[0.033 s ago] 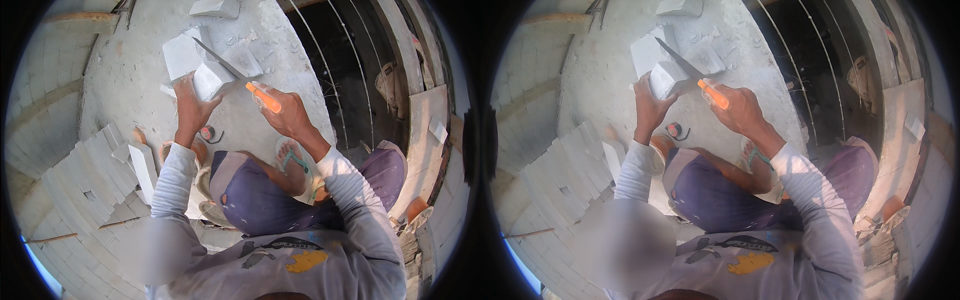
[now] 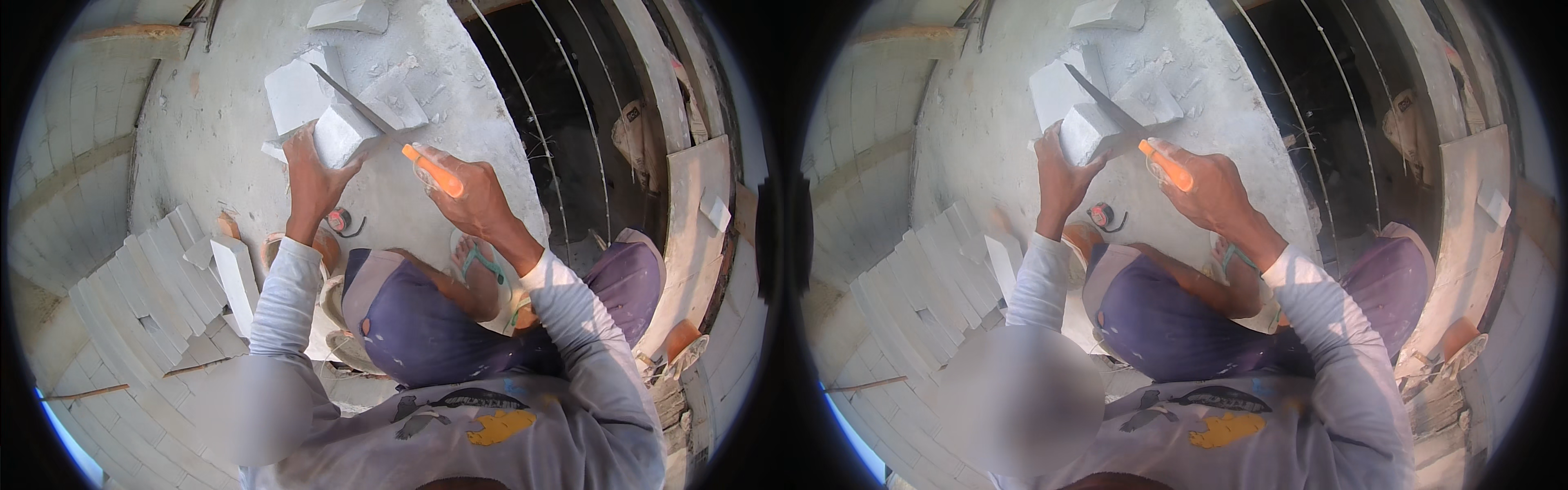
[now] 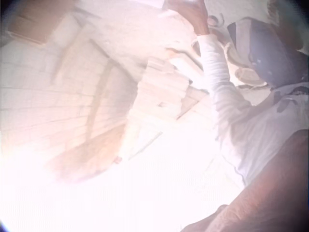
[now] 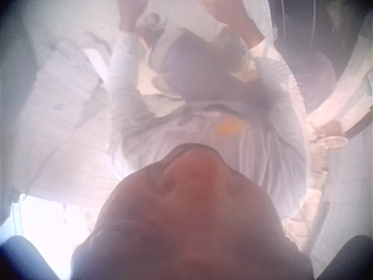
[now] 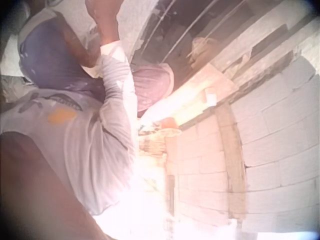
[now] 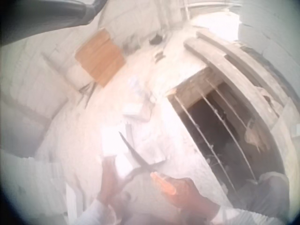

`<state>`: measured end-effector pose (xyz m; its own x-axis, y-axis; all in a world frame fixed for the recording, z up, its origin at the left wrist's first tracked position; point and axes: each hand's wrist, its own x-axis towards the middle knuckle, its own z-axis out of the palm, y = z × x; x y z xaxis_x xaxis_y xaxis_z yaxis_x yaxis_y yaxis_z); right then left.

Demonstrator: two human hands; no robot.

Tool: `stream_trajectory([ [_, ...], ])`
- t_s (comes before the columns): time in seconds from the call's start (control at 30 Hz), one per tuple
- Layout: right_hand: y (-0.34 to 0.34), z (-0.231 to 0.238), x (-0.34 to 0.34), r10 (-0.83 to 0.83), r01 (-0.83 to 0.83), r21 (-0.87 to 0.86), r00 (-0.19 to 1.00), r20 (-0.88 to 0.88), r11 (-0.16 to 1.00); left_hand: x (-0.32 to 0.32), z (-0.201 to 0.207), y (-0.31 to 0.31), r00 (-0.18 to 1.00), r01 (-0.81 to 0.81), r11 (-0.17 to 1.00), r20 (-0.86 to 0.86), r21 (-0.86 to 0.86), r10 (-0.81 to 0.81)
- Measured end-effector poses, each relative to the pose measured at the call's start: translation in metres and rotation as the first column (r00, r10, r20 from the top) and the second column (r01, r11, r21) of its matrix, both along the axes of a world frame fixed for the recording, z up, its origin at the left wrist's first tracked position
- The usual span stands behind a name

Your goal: The person measures a wall opening with a tape measure, then cuts white blocks to size using a hand saw. They apply mortar to the cut blocks and place them into the wall opening, adjusting for fit.

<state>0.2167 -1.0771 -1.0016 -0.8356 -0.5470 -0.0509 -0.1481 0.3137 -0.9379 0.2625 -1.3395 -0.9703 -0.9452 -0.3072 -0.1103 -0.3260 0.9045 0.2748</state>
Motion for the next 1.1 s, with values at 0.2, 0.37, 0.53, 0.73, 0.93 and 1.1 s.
stream_trajectory([
  [0.2,-0.023,-0.037,-0.015,0.0,-0.003,0.125,1.0,0.021,0.992,-0.008,0.005,0.004,1.0,0.013,1.0,0.007,-0.003,-0.013],
  [0.37,0.004,-0.018,0.025,-0.072,0.076,-0.099,0.996,0.046,0.992,0.002,0.002,0.002,0.999,0.034,0.998,0.005,-0.049,-0.034],
  [0.53,-0.013,-0.036,-0.022,0.018,-0.072,0.164,0.952,0.306,0.984,-0.003,0.006,0.005,0.999,0.01,0.999,0.043,-0.033,-0.009],
  [0.73,0.006,-0.012,0.017,-0.01,0.012,-0.006,0.978,0.21,1.0,0.001,0.003,0.007,0.999,0.021,1.0,0.044,-0.013,-0.021],
  [0.93,0.014,-0.017,0.011,0.007,0.002,-0.041,0.978,0.208,0.999,-0.001,-0.005,0.001,0.999,0.033,0.997,0.01,-0.07,-0.033],
  [1.1,0.006,-0.017,-0.003,-0.024,0.044,-0.078,0.969,0.246,0.996,-0.007,0.001,0.005,0.999,-0.029,0.999,0.018,-0.02,0.029],
])
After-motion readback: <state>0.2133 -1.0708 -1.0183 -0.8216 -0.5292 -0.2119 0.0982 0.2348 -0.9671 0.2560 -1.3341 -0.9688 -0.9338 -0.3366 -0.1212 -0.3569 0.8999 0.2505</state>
